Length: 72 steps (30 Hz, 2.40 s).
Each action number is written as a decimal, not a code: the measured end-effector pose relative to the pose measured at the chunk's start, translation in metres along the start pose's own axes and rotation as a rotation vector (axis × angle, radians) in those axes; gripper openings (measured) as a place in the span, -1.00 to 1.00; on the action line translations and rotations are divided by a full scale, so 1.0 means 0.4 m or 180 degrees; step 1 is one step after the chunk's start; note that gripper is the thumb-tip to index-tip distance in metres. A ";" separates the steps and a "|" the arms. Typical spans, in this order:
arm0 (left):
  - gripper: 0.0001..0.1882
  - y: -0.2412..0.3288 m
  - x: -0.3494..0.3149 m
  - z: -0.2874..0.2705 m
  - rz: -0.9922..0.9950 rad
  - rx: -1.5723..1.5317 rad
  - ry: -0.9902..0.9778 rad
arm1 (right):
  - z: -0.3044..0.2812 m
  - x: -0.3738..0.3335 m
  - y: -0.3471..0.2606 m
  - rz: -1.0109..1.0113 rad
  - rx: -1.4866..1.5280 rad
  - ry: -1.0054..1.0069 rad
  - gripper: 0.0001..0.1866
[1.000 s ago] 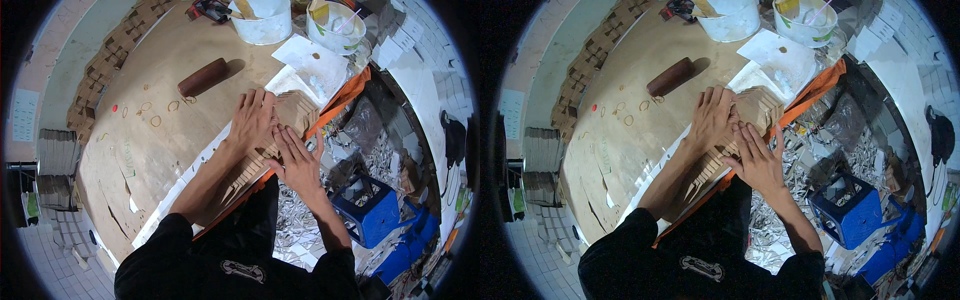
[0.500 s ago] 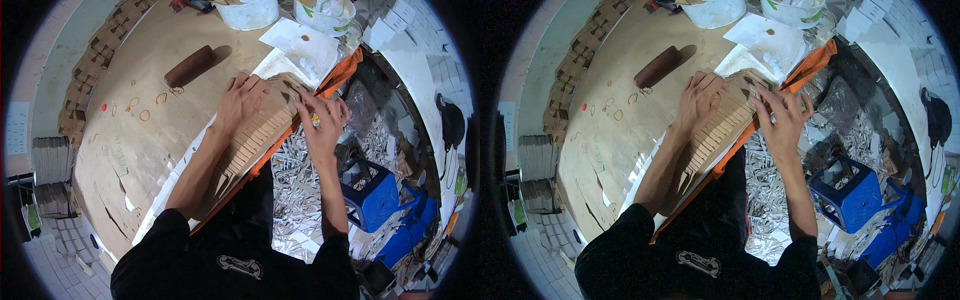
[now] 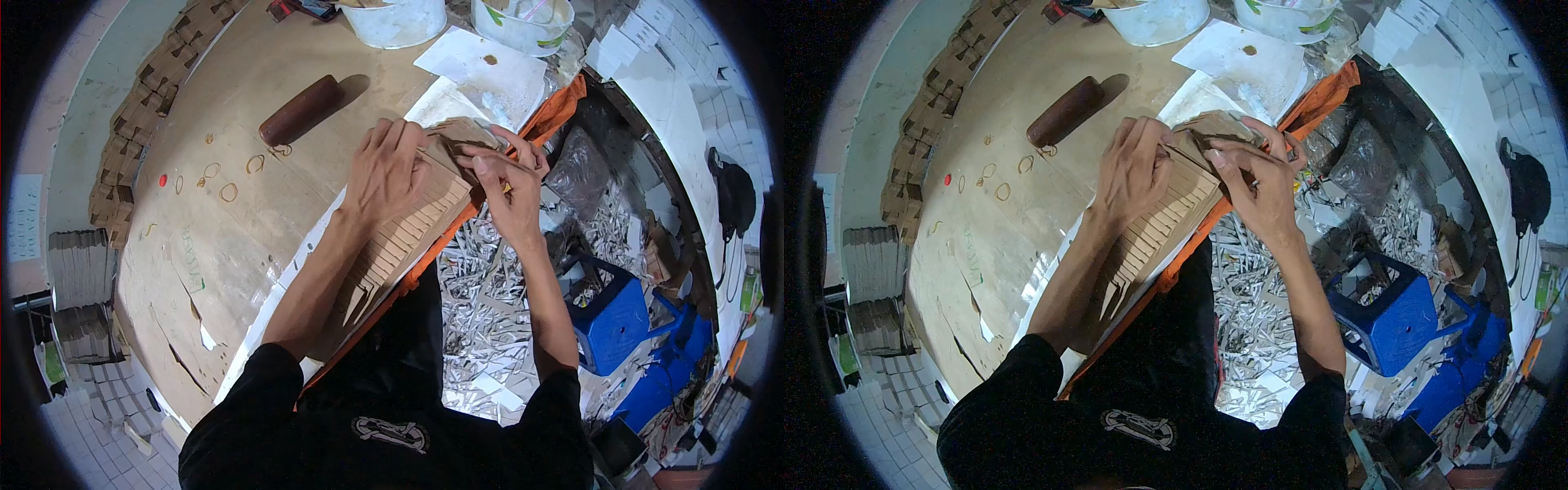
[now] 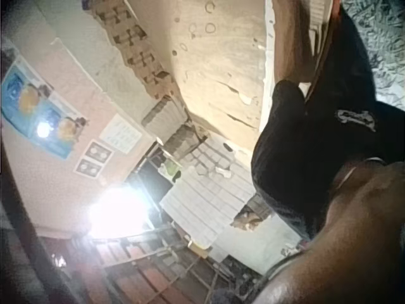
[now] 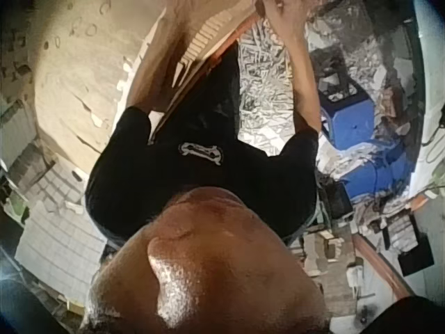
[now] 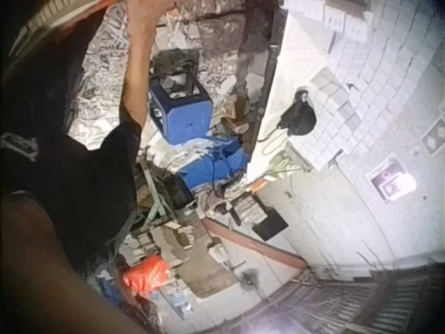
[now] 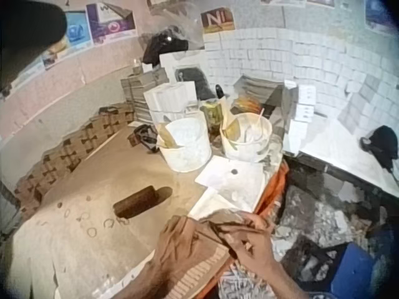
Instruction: The person is gluing and assembling small cardboard components onto a larger base, using a brush to apply glue and manually aligning the pieces.
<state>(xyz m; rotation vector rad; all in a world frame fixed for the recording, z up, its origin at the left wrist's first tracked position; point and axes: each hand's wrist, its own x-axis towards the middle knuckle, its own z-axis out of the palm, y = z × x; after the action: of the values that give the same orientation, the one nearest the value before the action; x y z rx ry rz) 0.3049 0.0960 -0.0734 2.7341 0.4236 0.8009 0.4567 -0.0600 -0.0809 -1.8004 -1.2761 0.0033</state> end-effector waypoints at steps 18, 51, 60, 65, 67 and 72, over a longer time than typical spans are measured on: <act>-0.78 0.016 -0.009 -0.017 -0.0279 0.0062 0.0238 | 0.003 0.012 0.044 -0.1461 -0.1035 -0.0818 -0.20; -0.63 0.005 -0.009 0.020 -0.0004 0.0232 0.0192 | -0.022 0.024 0.077 -0.0452 0.0477 -0.0600 -0.33; -0.67 0.006 -0.003 0.011 -0.0216 0.0053 0.0217 | -0.022 0.023 0.090 -0.0831 0.0113 -0.0993 -0.28; -0.69 -0.006 0.005 0.013 -0.0502 0.0182 -0.0145 | -0.018 0.013 0.104 -0.1550 -0.0457 -0.0879 -0.25; -0.70 -0.029 0.005 0.020 -0.0572 0.0089 -0.0098 | -0.030 -0.007 0.114 -0.1563 -0.0451 -0.0827 -0.26; -0.76 -0.009 0.004 0.032 -0.0717 -0.0117 0.0103 | -0.091 -0.052 0.133 -0.1356 -0.0248 -0.0479 -0.49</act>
<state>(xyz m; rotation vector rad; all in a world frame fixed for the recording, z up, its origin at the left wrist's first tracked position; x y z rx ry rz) 0.3126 0.0977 -0.0840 2.5828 0.7015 0.7852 0.5040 -0.1029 -0.1039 -1.5826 -1.7687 -0.1525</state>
